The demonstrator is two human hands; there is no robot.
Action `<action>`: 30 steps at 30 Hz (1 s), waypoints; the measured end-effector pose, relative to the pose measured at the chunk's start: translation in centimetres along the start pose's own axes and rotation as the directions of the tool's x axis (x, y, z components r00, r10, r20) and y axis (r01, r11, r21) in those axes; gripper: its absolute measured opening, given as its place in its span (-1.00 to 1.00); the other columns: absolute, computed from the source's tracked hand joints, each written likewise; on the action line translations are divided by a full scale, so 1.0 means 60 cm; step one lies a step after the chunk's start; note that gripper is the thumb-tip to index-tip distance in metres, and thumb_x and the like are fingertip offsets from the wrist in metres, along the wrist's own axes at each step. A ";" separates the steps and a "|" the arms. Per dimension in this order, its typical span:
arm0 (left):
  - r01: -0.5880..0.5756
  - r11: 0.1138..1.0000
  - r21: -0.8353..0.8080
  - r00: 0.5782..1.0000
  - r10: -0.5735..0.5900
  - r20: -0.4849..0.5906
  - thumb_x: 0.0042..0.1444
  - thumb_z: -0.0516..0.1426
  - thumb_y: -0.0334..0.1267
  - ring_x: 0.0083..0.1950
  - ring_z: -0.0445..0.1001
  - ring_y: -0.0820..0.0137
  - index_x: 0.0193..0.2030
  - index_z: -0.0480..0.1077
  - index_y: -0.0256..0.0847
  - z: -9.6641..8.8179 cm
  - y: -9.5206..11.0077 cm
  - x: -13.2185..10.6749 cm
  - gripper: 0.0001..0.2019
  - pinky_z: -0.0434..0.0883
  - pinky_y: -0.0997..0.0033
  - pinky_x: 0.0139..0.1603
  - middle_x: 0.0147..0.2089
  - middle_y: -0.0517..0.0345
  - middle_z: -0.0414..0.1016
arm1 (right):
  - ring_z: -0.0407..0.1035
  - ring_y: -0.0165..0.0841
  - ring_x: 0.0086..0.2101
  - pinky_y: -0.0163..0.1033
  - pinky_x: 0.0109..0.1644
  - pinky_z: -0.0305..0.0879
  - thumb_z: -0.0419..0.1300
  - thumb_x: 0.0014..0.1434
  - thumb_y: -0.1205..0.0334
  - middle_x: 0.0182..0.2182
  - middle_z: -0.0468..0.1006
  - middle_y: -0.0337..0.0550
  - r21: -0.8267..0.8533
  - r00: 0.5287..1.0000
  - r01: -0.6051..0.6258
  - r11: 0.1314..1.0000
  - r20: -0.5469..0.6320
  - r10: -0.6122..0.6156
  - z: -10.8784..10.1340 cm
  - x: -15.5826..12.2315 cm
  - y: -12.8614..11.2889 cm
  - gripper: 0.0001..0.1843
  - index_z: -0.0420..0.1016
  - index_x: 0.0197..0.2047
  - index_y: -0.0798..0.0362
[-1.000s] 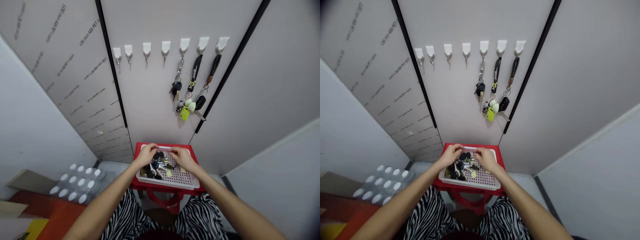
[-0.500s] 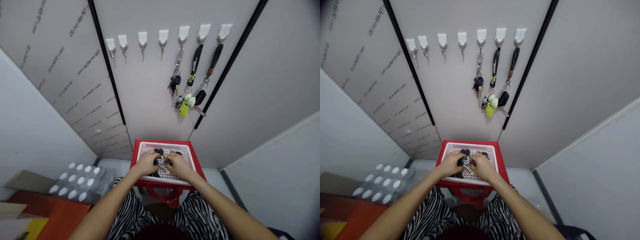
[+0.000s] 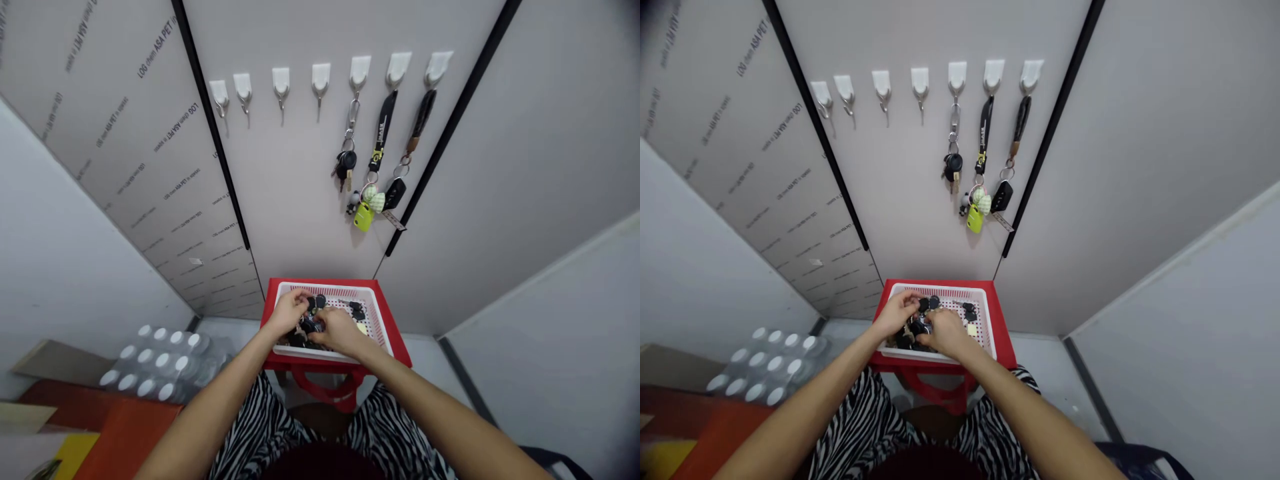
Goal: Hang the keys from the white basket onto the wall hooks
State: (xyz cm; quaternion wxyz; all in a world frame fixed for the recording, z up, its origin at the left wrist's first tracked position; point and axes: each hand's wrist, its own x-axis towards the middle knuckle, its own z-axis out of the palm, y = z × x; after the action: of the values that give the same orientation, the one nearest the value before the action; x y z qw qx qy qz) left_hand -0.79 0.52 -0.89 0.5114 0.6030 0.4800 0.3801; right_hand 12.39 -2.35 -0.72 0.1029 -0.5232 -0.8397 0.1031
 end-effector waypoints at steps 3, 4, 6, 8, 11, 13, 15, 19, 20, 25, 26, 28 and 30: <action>0.047 0.982 -0.182 0.999 -0.043 0.026 -0.23 -0.01 -0.44 -0.64 0.18 0.64 -0.38 0.25 -0.31 -0.005 0.013 -0.003 -0.82 0.15 0.61 -0.55 -0.63 0.32 0.19 | 0.23 -0.41 -0.47 -0.36 -0.43 0.04 0.07 -0.21 0.16 -0.51 0.38 -0.15 0.053 1.000 -0.010 0.999 -0.026 0.012 0.003 0.000 -0.005 -0.78 0.35 -0.45 0.09; 0.063 0.969 -0.241 0.998 -0.054 0.044 -0.24 0.00 -0.43 -0.63 0.20 0.64 -0.37 0.25 -0.31 -0.007 0.016 -0.004 -0.81 0.16 0.60 -0.53 -0.61 0.31 0.20 | 0.22 -0.42 -0.47 -0.37 -0.43 0.05 0.07 -0.20 0.18 -0.50 0.38 -0.16 0.079 0.999 0.001 0.997 -0.037 0.002 0.002 0.000 -0.006 -0.78 0.34 -0.41 0.08; 0.098 0.933 -0.345 0.994 -0.076 0.076 -0.24 0.02 -0.40 -0.59 0.24 0.63 -0.36 0.24 -0.31 -0.011 0.019 -0.005 -0.79 0.19 0.58 -0.49 -0.56 0.27 0.25 | 0.22 -0.42 -0.45 -0.37 -0.40 0.06 0.06 -0.19 0.18 -0.48 0.37 -0.18 0.124 0.999 0.030 0.992 -0.048 -0.024 0.002 0.002 -0.010 -0.73 0.33 -0.34 0.07; 0.126 0.900 -0.417 0.991 -0.096 0.091 -0.24 0.04 -0.37 -0.55 0.26 0.62 -0.36 0.23 -0.30 -0.013 0.018 -0.005 -0.79 0.21 0.55 -0.45 -0.51 0.24 0.28 | 0.22 -0.41 -0.42 -0.35 -0.37 0.07 0.05 -0.17 0.17 -0.47 0.37 -0.17 0.149 0.998 0.047 0.988 -0.048 -0.040 0.003 0.006 -0.016 -0.73 0.33 -0.33 0.07; 0.133 0.879 -0.458 0.991 -0.107 0.084 -0.26 0.06 -0.36 -0.54 0.27 0.61 -0.37 0.24 -0.30 -0.015 0.016 -0.005 -0.79 0.22 0.54 -0.42 -0.50 0.22 0.30 | 0.21 -0.42 -0.42 -0.34 -0.34 0.07 0.02 -0.16 0.26 -0.48 0.35 -0.16 0.221 0.997 0.021 0.975 -0.076 -0.004 0.006 0.013 -0.024 -0.85 0.35 -0.47 0.09; 0.102 0.881 -0.463 0.995 -0.099 0.032 -0.26 0.07 -0.37 -0.51 0.28 0.60 -0.39 0.25 -0.30 -0.015 0.016 -0.006 -0.80 0.22 0.53 -0.39 -0.49 0.21 0.31 | 0.21 -0.45 -0.46 -0.36 -0.38 0.09 -0.02 -0.16 0.33 -0.53 0.34 -0.20 0.362 0.992 -0.015 0.932 -0.114 0.060 0.004 0.018 -0.022 -0.90 0.30 -0.58 0.10; 0.062 0.893 -0.445 0.997 -0.080 -0.021 -0.25 0.06 -0.37 -0.43 0.30 0.56 -0.39 0.25 -0.30 -0.014 0.019 -0.006 -0.81 0.21 0.52 -0.33 -0.45 0.18 0.33 | 0.20 -0.48 -0.54 -0.37 -0.45 0.10 -0.06 -0.14 0.32 -0.63 0.30 -0.26 0.599 0.980 -0.070 0.798 -0.110 0.168 -0.005 0.020 -0.014 -0.88 0.22 -0.62 0.10; 0.041 0.959 -0.279 0.995 -0.015 0.096 -0.22 0.03 -0.37 -0.26 0.28 0.47 -0.35 0.28 -0.30 -0.009 0.023 -0.008 -0.80 0.17 0.46 -0.19 -0.32 0.12 0.35 | 0.20 -0.52 -0.64 -0.39 -0.52 0.12 -0.07 -0.12 0.23 -0.72 0.23 -0.37 0.949 0.941 -0.085 0.304 -0.024 0.338 -0.036 0.020 0.009 -0.87 0.09 -0.62 0.07; 0.038 0.976 -0.216 0.988 -0.005 0.153 -0.21 0.03 -0.36 -0.25 0.27 0.46 -0.35 0.29 -0.31 -0.006 0.023 -0.008 -0.79 0.16 0.45 -0.18 -0.30 0.12 0.35 | 0.21 -0.52 -0.64 -0.39 -0.52 0.13 -0.05 -0.14 0.23 -0.72 0.24 -0.38 0.971 0.934 -0.069 0.227 -0.017 0.356 -0.043 0.018 0.013 -0.86 0.07 -0.63 0.07; 0.024 1.000 0.012 0.967 -0.027 0.255 -0.23 0.01 -0.43 -0.32 0.27 0.48 -0.33 0.29 -0.32 0.005 0.009 -0.007 -0.76 0.18 0.47 -0.24 -0.37 0.14 0.35 | 0.25 -0.51 -0.62 -0.36 -0.46 0.16 0.00 -0.19 0.18 -0.64 0.34 -0.31 0.971 0.904 -0.169 0.171 0.084 0.419 -0.046 0.011 0.021 -0.84 0.12 -0.61 0.08; 0.024 0.999 0.048 0.970 -0.035 0.242 -0.25 0.01 -0.45 -0.35 0.27 0.49 -0.32 0.28 -0.32 0.006 0.006 -0.006 -0.75 0.19 0.49 -0.27 -0.39 0.15 0.35 | 0.25 -0.50 -0.61 -0.35 -0.47 0.16 -0.01 -0.18 0.18 -0.64 0.34 -0.29 0.956 0.899 -0.194 0.221 0.082 0.431 -0.042 0.010 0.023 -0.85 0.14 -0.60 0.08; 0.022 0.992 0.123 0.977 -0.048 0.210 -0.26 0.00 -0.48 -0.40 0.27 0.52 -0.34 0.28 -0.32 0.007 -0.001 -0.005 -0.75 0.21 0.52 -0.33 -0.43 0.17 0.33 | 0.26 -0.48 -0.58 -0.35 -0.47 0.15 -0.02 -0.17 0.20 -0.61 0.36 -0.25 0.890 0.908 -0.212 0.403 0.027 0.418 -0.035 0.006 0.029 -0.87 0.21 -0.55 0.09; 0.018 0.985 0.174 0.983 -0.049 0.178 -0.25 -0.02 -0.50 -0.44 0.26 0.55 -0.35 0.28 -0.32 0.006 -0.006 -0.004 -0.76 0.21 0.55 -0.37 -0.47 0.20 0.31 | 0.26 -0.44 -0.52 -0.34 -0.43 0.13 -0.01 -0.19 0.25 -0.57 0.39 -0.21 0.742 0.945 -0.187 0.643 -0.044 0.325 -0.028 0.001 0.036 -0.85 0.29 -0.48 0.10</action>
State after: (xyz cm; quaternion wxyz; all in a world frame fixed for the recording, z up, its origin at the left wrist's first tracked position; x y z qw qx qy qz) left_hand -0.56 0.19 -1.30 0.5055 0.6687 0.4725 0.2723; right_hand 14.69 -1.25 0.30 0.3593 -0.5592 -0.6335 0.3960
